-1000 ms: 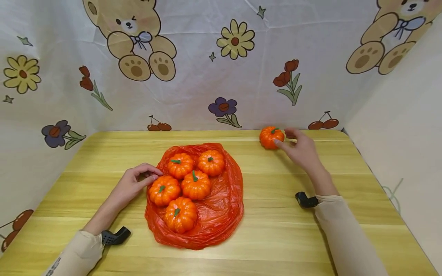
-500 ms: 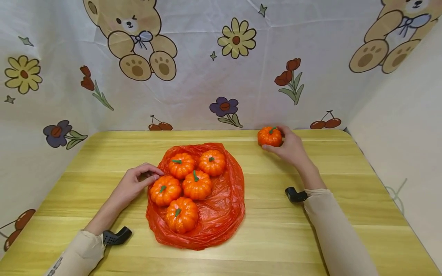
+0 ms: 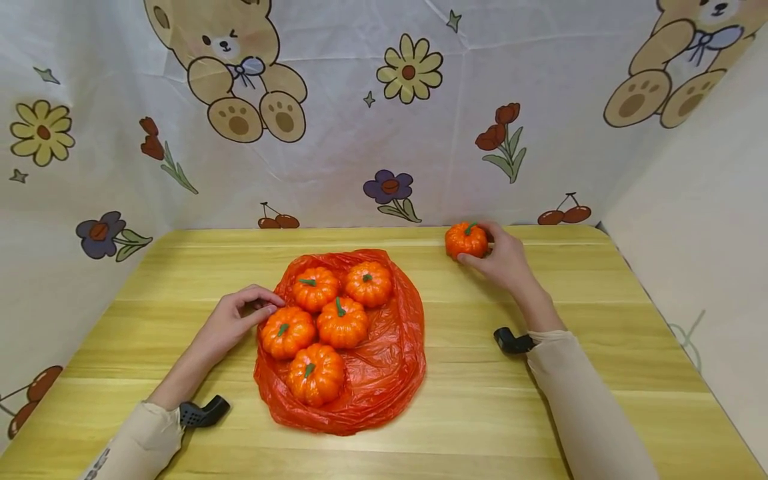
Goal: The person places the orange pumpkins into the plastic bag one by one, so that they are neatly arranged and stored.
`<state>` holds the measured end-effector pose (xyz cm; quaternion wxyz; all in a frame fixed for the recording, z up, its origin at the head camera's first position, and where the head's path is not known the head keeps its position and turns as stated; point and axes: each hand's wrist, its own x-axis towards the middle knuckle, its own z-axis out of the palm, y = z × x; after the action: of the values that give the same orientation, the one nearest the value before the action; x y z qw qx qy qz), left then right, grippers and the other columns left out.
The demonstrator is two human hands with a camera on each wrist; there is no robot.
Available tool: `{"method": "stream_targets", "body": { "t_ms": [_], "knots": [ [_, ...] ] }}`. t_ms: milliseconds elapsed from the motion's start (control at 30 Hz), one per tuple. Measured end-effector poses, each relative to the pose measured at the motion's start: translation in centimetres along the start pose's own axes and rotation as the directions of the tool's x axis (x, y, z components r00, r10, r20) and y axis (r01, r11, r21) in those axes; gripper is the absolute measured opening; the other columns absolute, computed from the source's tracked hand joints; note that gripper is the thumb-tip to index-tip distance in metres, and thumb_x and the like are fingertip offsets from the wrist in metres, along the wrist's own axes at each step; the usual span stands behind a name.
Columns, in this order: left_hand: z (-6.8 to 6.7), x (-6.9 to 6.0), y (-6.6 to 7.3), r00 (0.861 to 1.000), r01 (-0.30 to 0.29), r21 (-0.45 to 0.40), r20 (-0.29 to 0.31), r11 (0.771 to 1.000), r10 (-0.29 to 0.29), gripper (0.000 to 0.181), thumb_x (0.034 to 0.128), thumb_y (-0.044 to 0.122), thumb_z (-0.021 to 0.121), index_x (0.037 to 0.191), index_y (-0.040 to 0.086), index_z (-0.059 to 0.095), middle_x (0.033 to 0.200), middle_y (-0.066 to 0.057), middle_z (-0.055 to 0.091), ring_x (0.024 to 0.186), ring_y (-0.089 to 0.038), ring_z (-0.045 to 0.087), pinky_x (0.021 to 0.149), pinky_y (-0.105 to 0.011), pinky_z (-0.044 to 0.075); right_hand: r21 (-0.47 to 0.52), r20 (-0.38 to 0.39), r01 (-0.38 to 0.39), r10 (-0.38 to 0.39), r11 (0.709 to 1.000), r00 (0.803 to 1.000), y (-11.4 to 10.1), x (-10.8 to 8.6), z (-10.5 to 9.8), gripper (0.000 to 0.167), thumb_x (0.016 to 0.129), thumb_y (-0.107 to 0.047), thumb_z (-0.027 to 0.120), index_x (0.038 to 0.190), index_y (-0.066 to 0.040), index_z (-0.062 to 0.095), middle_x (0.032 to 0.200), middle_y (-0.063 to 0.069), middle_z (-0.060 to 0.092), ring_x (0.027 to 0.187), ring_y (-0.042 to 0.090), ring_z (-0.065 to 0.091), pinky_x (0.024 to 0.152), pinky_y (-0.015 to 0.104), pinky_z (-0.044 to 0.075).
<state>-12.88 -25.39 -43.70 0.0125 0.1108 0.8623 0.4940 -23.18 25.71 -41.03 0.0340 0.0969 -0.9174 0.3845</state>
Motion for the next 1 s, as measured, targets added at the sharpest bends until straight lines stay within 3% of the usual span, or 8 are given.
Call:
{"method": "stream_targets", "body": {
  "t_ms": [367, 833, 1000],
  "knots": [
    [0.0, 0.0, -0.1, 1.000, -0.009, 0.003, -0.002, 1.000, 0.009, 0.012, 0.1024, 0.023, 0.072, 0.110, 0.018, 0.079, 0.113, -0.001, 0.074, 0.098, -0.019, 0.062, 0.087, -0.022, 0.049, -0.005, -0.043, 0.039, -0.039, 0.999, 0.998, -1.3, -1.6, 0.4, 0.077, 0.091, -0.026, 0.085, 0.149, 0.008, 0.046, 0.143, 0.032, 0.056, 0.133, 0.046, 0.054, 0.107, 0.060, 0.049],
    [0.1, 0.0, -0.2, 1.000, -0.006, 0.003, -0.003, 1.000, 0.006, 0.012, 0.1021, 0.024, 0.072, 0.110, 0.019, 0.079, 0.113, 0.000, 0.074, 0.098, -0.019, 0.061, 0.087, -0.024, 0.048, -0.034, -0.053, 0.180, -0.182, 0.983, 0.982, -3.0, -7.3, 0.0, 0.075, 0.085, -0.019, 0.090, 0.146, 0.003, 0.052, 0.139, 0.028, 0.061, 0.128, 0.044, 0.059, 0.094, 0.056, 0.054],
    [-0.1, -0.1, -0.4, 1.000, -0.017, 0.012, -0.008, 1.000, 0.017, 0.011, 0.1020, 0.024, 0.072, 0.109, 0.020, 0.080, 0.112, 0.001, 0.074, 0.098, -0.018, 0.061, 0.087, -0.024, 0.047, -0.055, -0.050, 0.186, -0.189, 0.981, 0.981, -3.7, -9.0, 0.1, 0.074, 0.083, -0.019, 0.092, 0.144, -0.001, 0.055, 0.138, 0.024, 0.064, 0.127, 0.041, 0.061, 0.092, 0.055, 0.056]
  ]
}}
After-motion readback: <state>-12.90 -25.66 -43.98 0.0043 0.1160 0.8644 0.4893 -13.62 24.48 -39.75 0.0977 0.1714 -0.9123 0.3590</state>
